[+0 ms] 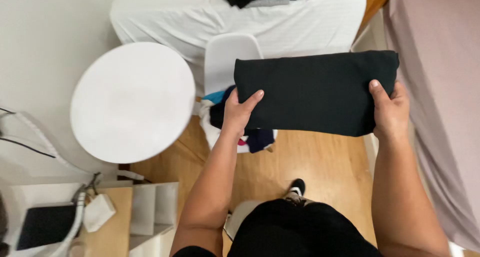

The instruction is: The person folds a black t-shirt, a white t-shirt, and a dark blue t-shirt on a small white round table. Each item is smoothed out, folded into a compact rectangle, and then placed onto a pile on a nearby chair.

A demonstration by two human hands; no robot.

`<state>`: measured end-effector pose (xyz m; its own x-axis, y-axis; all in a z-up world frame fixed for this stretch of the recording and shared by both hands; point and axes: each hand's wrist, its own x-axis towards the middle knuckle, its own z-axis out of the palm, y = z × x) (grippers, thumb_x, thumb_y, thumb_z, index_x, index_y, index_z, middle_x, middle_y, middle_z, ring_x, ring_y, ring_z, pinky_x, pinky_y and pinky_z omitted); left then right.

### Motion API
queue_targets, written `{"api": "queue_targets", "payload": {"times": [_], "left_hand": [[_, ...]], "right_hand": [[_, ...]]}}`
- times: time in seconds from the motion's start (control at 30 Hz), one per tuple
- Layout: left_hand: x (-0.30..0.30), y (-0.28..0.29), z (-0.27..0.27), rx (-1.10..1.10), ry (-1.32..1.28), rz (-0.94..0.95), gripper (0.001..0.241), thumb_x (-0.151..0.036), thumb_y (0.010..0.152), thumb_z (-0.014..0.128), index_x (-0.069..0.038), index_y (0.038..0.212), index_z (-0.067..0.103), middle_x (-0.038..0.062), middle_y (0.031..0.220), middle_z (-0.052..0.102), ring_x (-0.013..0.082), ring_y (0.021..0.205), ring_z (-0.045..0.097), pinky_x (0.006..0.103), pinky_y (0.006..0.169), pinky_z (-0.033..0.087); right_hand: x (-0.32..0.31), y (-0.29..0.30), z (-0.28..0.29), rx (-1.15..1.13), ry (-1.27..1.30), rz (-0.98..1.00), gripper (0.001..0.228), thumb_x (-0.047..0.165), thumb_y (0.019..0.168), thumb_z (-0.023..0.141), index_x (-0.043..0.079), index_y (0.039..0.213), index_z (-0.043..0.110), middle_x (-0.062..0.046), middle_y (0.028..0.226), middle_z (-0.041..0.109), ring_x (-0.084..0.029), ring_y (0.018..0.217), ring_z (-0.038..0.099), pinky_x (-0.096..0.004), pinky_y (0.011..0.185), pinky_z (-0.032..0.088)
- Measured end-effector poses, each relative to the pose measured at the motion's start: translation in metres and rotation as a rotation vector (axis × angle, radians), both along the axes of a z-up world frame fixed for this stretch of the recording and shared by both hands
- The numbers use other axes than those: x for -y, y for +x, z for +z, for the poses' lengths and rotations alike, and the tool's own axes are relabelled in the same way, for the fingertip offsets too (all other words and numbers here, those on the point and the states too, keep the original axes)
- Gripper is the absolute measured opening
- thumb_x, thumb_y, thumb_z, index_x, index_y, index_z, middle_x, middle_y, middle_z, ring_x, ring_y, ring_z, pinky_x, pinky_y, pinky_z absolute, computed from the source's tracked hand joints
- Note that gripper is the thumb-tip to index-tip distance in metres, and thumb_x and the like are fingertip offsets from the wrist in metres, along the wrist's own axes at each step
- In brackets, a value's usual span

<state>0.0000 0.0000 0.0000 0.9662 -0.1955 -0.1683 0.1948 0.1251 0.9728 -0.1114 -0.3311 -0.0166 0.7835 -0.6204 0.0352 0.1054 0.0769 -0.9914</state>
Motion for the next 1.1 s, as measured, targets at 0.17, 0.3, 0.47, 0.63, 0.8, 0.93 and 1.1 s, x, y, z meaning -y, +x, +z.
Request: {"api": "queue_targets", "payload": {"times": [0.17,0.3,0.47,0.63,0.8,0.93,1.1], "left_hand": [[0.072,0.013,-0.019,0.003,-0.129,0.013,0.052,-0.022,0.085,0.082,0.001,0.128,0.065,0.009,0.116,0.074,0.0164,0.101,0.071,0.0316,0.089,0.058],[0.1,0.034,-0.023,-0.049,-0.132,0.034,0.05,-0.021,0.085,0.082,0.001,0.126,0.066,0.01,0.115,0.074,0.0169,0.099,0.071,0.0318,0.087,0.058],[0.112,0.077,-0.013,-0.047,-0.103,0.076,0.049,-0.02,0.085,0.081,-0.001,0.126,0.065,0.008,0.115,0.075,0.016,0.1,0.071,0.031,0.088,0.058],[0.12,0.148,-0.033,-0.05,-0.128,0.151,0.049,-0.019,0.084,0.082,0.001,0.125,0.066,0.01,0.115,0.075,0.0173,0.1,0.072,0.032,0.088,0.059],[0.131,0.241,-0.046,-0.081,-0.167,0.2,0.052,-0.019,0.084,0.082,0.0,0.129,0.064,0.01,0.119,0.073,0.0177,0.104,0.07,0.0312,0.091,0.057],[0.127,0.311,-0.046,-0.16,-0.137,0.217,0.053,-0.022,0.084,0.082,0.001,0.129,0.064,0.011,0.118,0.073,0.0195,0.103,0.07,0.0322,0.089,0.058],[0.126,0.395,-0.054,-0.285,-0.026,0.162,0.059,-0.028,0.082,0.082,0.003,0.129,0.065,0.015,0.116,0.074,0.0238,0.1,0.071,0.0363,0.088,0.059]], "right_hand": [[0.08,0.026,-0.011,-0.035,-0.068,0.045,0.025,0.017,0.11,0.068,-0.001,0.125,0.059,-0.005,0.11,0.068,-0.012,0.096,0.063,-0.029,0.085,0.055],[0.099,0.052,-0.003,-0.061,-0.031,0.05,0.025,0.018,0.107,0.066,0.002,0.125,0.06,-0.004,0.107,0.07,-0.011,0.092,0.066,-0.028,0.081,0.057],[0.114,0.111,-0.003,-0.088,-0.033,0.094,0.025,0.02,0.107,0.065,0.001,0.124,0.06,-0.005,0.105,0.069,-0.011,0.089,0.064,-0.027,0.078,0.056],[0.131,0.199,-0.02,-0.103,-0.08,0.145,0.026,0.021,0.109,0.067,0.0,0.121,0.059,-0.005,0.104,0.066,-0.01,0.089,0.061,-0.027,0.076,0.054],[0.14,0.307,-0.025,-0.14,-0.107,0.142,0.03,0.024,0.105,0.068,0.0,0.121,0.057,-0.004,0.104,0.068,-0.011,0.09,0.063,-0.027,0.076,0.055],[0.139,0.376,-0.022,-0.148,-0.05,0.221,0.033,0.026,0.103,0.066,0.001,0.122,0.058,-0.005,0.104,0.069,-0.013,0.089,0.065,-0.028,0.077,0.055],[0.141,0.451,-0.032,-0.357,-0.045,0.272,0.042,0.032,0.102,0.067,-0.003,0.121,0.058,-0.011,0.101,0.067,-0.016,0.086,0.063,-0.031,0.074,0.055]]}}
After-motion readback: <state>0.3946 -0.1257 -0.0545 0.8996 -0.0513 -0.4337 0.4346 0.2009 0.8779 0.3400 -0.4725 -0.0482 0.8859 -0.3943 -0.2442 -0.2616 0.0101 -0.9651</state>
